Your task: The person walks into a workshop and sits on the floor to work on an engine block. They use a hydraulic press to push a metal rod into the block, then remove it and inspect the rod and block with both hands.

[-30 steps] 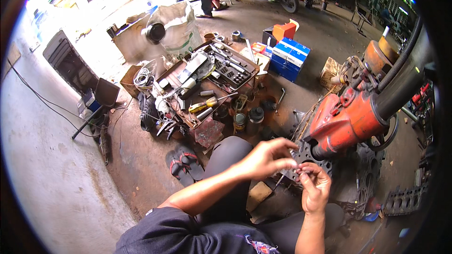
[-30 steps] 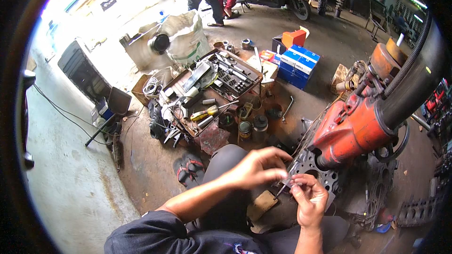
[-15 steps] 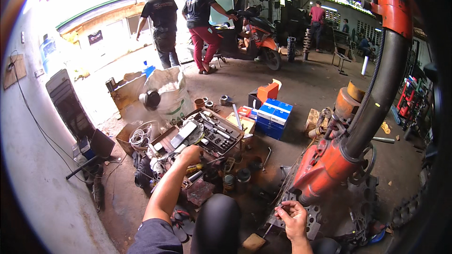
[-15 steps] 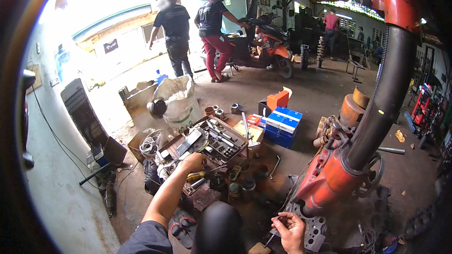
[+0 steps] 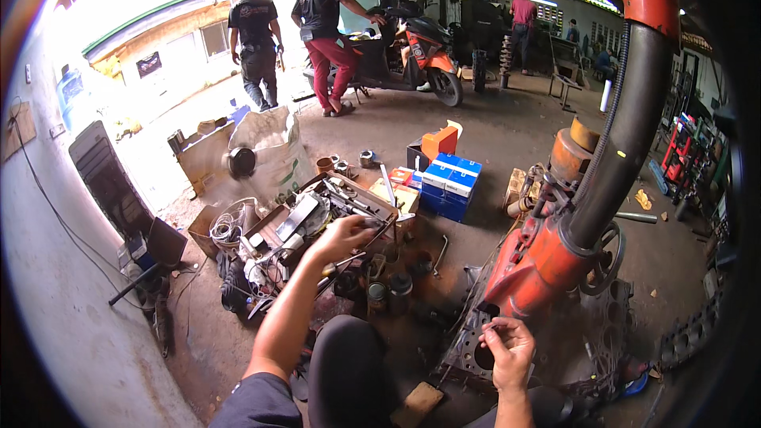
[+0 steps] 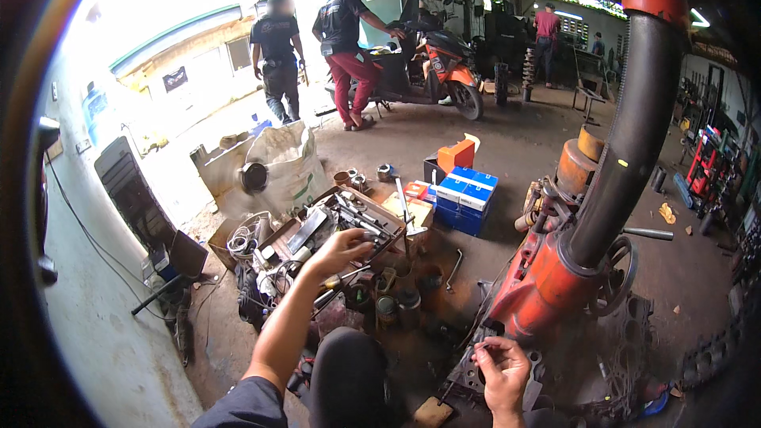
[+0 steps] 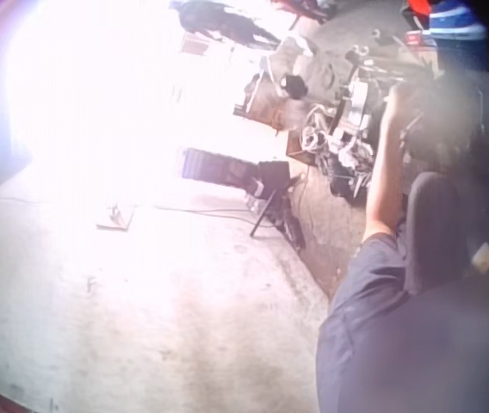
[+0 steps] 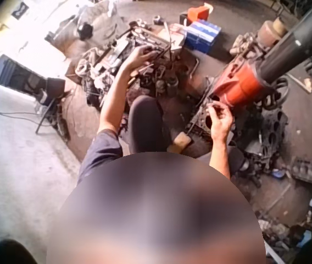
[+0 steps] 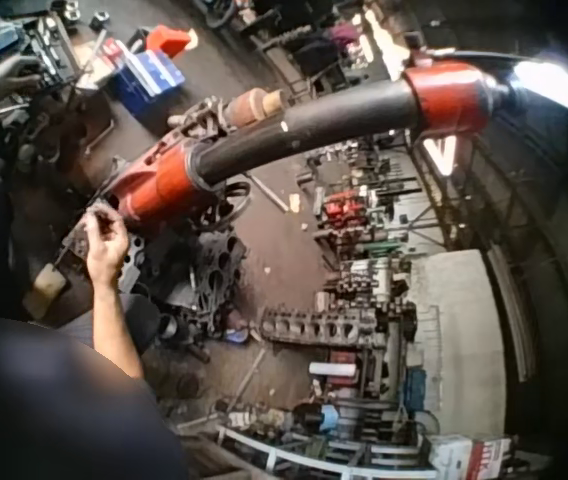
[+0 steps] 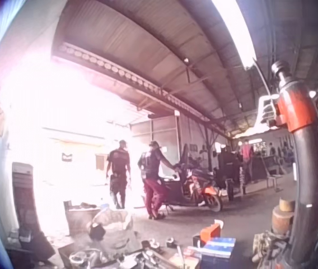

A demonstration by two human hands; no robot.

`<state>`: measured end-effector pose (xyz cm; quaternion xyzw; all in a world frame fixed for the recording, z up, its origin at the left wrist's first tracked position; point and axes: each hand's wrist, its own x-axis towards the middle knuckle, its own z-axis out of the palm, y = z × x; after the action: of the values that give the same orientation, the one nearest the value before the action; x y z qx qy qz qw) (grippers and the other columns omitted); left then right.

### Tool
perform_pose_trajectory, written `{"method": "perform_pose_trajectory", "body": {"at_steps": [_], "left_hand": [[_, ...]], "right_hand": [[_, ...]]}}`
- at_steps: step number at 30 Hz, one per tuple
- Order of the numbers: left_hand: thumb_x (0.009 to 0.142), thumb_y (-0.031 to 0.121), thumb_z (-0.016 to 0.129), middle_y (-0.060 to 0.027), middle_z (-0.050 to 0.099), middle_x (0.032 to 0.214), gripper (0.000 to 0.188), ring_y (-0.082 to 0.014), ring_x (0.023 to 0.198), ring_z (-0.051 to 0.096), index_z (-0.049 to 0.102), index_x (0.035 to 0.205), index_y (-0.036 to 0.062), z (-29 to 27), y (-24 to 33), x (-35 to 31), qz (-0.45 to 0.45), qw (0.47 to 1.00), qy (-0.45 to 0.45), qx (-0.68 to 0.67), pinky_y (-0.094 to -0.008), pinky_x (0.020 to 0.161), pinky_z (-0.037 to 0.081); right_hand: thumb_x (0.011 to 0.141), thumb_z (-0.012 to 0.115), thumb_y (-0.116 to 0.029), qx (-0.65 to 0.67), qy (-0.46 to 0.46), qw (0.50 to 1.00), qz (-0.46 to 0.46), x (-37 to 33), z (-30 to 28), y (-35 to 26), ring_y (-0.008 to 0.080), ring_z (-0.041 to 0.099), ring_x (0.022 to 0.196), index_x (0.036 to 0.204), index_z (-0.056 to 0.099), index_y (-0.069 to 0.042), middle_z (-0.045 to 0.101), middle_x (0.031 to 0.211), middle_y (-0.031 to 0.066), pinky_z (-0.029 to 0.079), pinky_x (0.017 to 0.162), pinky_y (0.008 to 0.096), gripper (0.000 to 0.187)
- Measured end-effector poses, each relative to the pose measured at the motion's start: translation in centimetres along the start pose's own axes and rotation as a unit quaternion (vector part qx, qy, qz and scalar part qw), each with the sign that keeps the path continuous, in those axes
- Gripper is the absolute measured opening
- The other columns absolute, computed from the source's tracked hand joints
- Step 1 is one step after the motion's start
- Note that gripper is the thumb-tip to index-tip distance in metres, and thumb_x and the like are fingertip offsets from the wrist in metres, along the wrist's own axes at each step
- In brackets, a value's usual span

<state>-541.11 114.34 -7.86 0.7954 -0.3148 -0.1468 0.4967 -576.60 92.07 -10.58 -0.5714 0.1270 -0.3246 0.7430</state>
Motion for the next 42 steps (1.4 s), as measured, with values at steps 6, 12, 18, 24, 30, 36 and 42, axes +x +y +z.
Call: {"method": "perform_pose_trajectory", "body": {"at_steps": [6,12,18,24,30,36,42], "left_hand": [[0.092,0.006,0.067,-0.0104,0.066,0.114,0.043,-0.0205,0.101,0.066,0.052,0.132,0.0012,14.9,5.9,-2.2,0.062,0.873,-0.288,-0.39,-0.0386,0.086,0.057],[0.091,0.0,0.066,-0.0023,0.065,0.107,0.032,-0.0101,0.1,0.06,0.054,0.121,0.0005,24.3,6.8,-5.4,0.104,0.818,-0.434,-0.363,-0.0283,0.086,0.051],[0.096,0.014,0.066,-0.001,0.064,0.103,0.03,-0.0072,0.094,0.058,0.056,0.121,0.0002,25.7,7.9,-6.2,0.105,0.84,-0.422,-0.326,-0.027,0.081,0.051],[0.097,0.019,0.065,-0.0004,0.065,0.099,0.032,-0.0075,0.087,0.059,0.057,0.121,-0.0002,24.7,7.8,-6.7,0.084,0.856,-0.383,-0.336,-0.0269,0.08,0.051],[0.098,0.021,0.064,-0.0004,0.065,0.095,0.032,-0.0079,0.084,0.059,0.058,0.121,-0.0002,24.0,7.8,-6.8,0.074,0.852,-0.386,-0.345,-0.0271,0.078,0.051],[0.099,0.022,0.062,-0.001,0.065,0.094,0.031,-0.0083,0.083,0.06,0.058,0.12,-0.0006,24.5,7.8,-6.9,0.072,0.847,-0.39,-0.353,-0.0273,0.077,0.051],[0.1,0.02,0.06,-0.0019,0.065,0.095,0.029,-0.0088,0.083,0.061,0.058,0.12,-0.001,24.7,7.5,-7.0,0.061,0.849,-0.385,-0.358,-0.0273,0.077,0.052]], "right_hand": [[0.091,0.065,0.001,-0.011,0.066,0.997,-0.048,1.0,-1.1,-1.4,0.0115,0.064,0.075,0.111,0.058,-0.002,0.068,0.093,0.0072,0.054,0.066,0.0246,0.021],[0.09,0.066,0.001,-0.045,0.117,0.989,-0.076,1.0,-3.6,-1.4,0.0114,0.064,0.077,0.11,0.058,-0.002,0.067,0.092,0.0063,0.053,0.068,0.0239,0.022],[0.089,0.066,0.002,-0.099,0.102,0.987,-0.081,1.1,-4.2,-1.0,0.0087,0.061,0.081,0.108,0.059,0.0,0.066,0.092,0.006,0.049,0.071,0.0218,0.02],[0.086,0.069,0.001,-0.182,0.101,0.975,-0.076,1.2,-3.5,-0.8,0.0085,0.06,0.08,0.104,0.061,0.001,0.065,0.09,0.0051,0.048,0.071,0.0229,0.019],[0.086,0.069,0.002,-0.199,0.088,0.973,-0.079,1.3,-3.4,-0.8,0.0087,0.061,0.079,0.099,0.062,0.001,0.065,0.09,0.0049,0.049,0.07,0.0233,0.015],[0.087,0.066,0.004,-0.2,0.081,0.975,-0.057,1.2,-3.9,-1.1,0.0095,0.063,0.077,0.094,0.064,0.002,0.068,0.087,0.0061,0.05,0.071,0.0235,0.007],[0.088,0.066,0.002,-0.181,0.08,0.98,-0.027,1.5,-4.4,-1.1,0.0093,0.064,0.076,0.093,0.066,0.002,0.07,0.084,0.0069,0.05,0.07,0.0237,0.005]]}}
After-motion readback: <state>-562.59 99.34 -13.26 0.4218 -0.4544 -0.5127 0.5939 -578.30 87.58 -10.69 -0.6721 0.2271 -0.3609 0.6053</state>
